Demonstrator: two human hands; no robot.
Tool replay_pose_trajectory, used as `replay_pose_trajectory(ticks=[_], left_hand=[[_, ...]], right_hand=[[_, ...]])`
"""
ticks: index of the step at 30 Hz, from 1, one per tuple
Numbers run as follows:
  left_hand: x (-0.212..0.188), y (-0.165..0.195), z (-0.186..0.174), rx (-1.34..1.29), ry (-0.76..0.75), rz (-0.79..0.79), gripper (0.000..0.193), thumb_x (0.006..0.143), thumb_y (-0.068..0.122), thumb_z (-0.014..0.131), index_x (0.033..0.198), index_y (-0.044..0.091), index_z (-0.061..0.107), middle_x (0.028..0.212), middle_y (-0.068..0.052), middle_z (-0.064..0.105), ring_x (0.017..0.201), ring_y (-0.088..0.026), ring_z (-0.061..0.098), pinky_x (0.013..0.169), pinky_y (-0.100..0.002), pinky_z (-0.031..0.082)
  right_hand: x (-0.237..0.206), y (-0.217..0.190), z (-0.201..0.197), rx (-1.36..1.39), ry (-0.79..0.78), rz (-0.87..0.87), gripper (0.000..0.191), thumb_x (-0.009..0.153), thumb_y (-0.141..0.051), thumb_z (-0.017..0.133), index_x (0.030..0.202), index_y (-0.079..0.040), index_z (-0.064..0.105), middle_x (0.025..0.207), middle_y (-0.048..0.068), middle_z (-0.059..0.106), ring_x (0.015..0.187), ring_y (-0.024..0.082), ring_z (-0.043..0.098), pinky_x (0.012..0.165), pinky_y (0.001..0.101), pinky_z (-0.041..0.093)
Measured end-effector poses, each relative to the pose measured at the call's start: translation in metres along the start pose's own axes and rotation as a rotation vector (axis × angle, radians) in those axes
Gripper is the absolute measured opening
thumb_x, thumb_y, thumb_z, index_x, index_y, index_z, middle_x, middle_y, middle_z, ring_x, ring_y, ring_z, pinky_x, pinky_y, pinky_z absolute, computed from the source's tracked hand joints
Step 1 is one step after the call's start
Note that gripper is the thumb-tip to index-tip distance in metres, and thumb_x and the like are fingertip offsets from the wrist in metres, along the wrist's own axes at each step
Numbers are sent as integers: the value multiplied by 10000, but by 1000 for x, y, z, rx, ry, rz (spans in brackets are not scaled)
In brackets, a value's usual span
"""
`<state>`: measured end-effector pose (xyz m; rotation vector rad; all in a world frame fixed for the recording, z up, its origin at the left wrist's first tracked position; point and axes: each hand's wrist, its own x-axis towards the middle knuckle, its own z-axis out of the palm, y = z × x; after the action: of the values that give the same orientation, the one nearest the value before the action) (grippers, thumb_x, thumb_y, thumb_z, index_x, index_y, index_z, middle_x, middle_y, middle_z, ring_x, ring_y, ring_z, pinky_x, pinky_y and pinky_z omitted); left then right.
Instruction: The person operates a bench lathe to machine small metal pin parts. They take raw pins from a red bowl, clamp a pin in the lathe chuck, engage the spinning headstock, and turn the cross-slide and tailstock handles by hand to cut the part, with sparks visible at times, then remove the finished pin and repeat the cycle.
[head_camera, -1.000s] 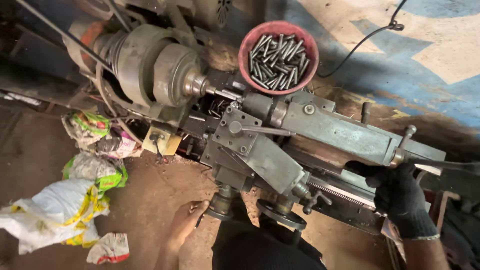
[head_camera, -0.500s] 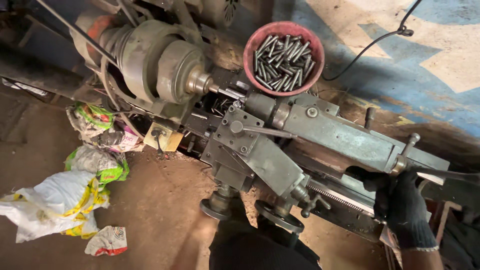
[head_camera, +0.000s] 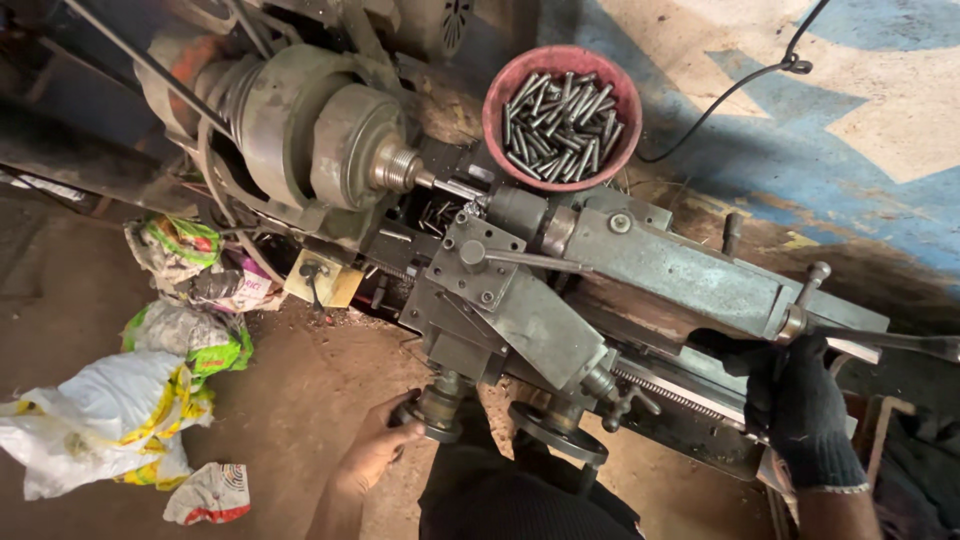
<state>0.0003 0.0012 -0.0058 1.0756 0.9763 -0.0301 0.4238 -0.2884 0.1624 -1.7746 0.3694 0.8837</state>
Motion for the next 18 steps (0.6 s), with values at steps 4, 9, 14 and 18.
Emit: replay_pose_trajectory(ticks=[4,9,14,18], left_hand=[[-5,4,9,115,22,214,898,686,371,941,1350,-132,604,1112,-124,732,1016,-132,651,897,-273,523],[-8,5,21,212,174,175,1068,601,389,954,1434,-88,485,1326,-169,683,1265,-222,607,1093,-348,442],[-18,19,30,497,297,143,1112,580,432,964,1459,-39,473,1385,-178,649,1312,-234,609,1107,-337,432],[-27,34,48,699,425,80,1135,538,455,968,1464,19,479,1350,-174,669,1243,-245,671,1056,-335,504]], right_hand=[[-5,-4,3,-25,58,54,933,1050,-776,105,824,-39,632,523,-13,321,428,157,277,416,320,233],[-5,-3,4,-25,69,20,936,1048,-786,123,843,-28,633,525,2,338,426,166,293,414,326,246],[3,3,0,-21,41,-10,951,1048,-777,127,834,-12,651,507,26,330,398,199,288,401,344,253],[12,11,-8,-16,25,-25,940,1046,-771,144,844,-8,656,509,22,326,394,198,282,395,344,246]])
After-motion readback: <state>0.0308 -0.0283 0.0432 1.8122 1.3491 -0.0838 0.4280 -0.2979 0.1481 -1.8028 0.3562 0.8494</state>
